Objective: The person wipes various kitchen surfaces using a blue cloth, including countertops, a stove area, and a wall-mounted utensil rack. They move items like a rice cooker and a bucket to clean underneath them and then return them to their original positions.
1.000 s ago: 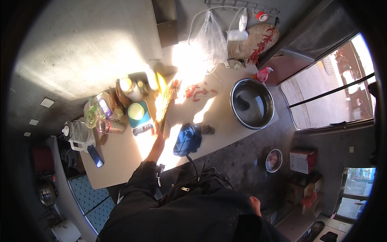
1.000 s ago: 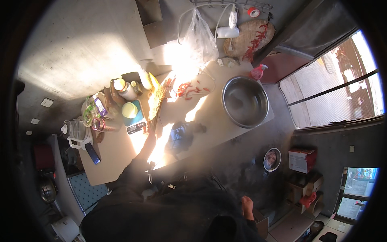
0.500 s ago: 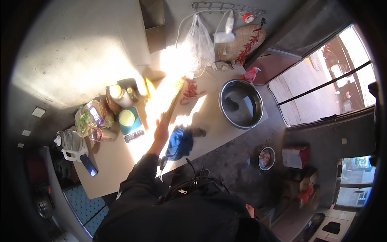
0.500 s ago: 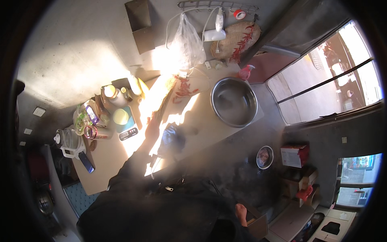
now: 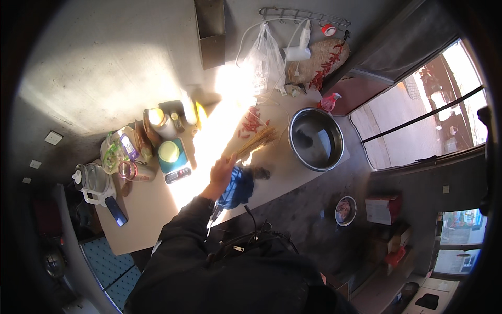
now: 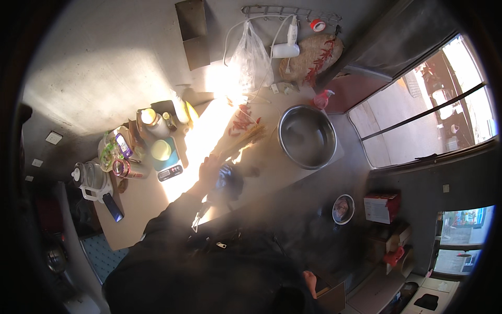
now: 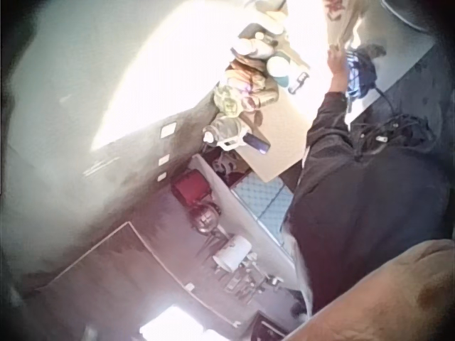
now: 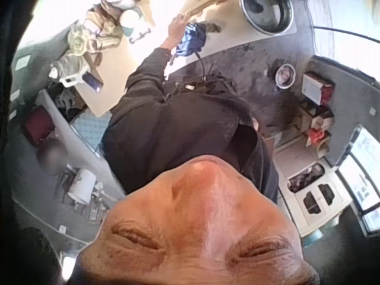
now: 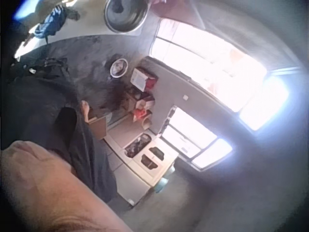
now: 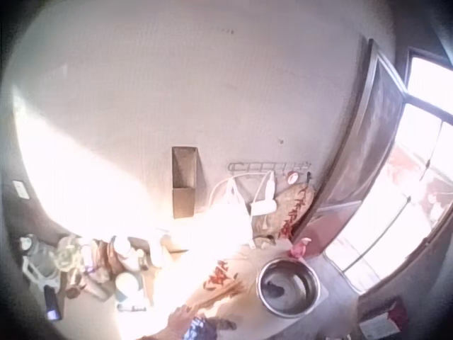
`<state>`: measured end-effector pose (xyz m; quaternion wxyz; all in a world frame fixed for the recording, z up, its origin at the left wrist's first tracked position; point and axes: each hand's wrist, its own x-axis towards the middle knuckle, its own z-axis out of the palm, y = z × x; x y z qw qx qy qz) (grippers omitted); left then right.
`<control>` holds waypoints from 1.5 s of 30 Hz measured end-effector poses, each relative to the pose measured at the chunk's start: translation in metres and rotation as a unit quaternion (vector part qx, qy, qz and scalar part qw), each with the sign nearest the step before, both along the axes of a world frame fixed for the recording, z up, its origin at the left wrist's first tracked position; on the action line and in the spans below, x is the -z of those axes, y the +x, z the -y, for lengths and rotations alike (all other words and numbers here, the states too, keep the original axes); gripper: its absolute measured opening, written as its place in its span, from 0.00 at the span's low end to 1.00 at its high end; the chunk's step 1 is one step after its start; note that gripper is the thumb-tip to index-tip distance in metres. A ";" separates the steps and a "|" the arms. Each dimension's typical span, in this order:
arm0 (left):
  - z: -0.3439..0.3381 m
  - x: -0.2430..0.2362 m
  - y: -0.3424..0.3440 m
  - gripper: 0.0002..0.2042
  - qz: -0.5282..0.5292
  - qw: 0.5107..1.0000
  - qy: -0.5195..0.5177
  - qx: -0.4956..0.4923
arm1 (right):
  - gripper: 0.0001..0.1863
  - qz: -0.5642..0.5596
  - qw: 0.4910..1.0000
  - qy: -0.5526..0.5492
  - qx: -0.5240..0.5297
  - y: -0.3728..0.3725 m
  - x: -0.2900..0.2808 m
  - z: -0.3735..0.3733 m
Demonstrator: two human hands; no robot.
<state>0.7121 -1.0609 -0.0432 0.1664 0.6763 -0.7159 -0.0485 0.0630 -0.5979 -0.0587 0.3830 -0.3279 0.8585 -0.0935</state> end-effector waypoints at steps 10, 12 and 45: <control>-0.039 0.005 0.059 0.28 -0.096 0.994 0.020 -0.040 | 0.18 0.049 0.999 -0.023 0.001 -0.022 0.006 0.013; -0.097 -0.009 0.082 0.28 -0.108 0.990 0.054 -0.078 | 0.18 0.057 0.998 -0.015 -0.024 -0.003 0.024 0.030; -0.034 0.057 -0.089 0.28 -0.021 0.983 0.015 0.179 | 0.17 0.046 0.984 -0.025 -0.171 -0.058 0.023 0.104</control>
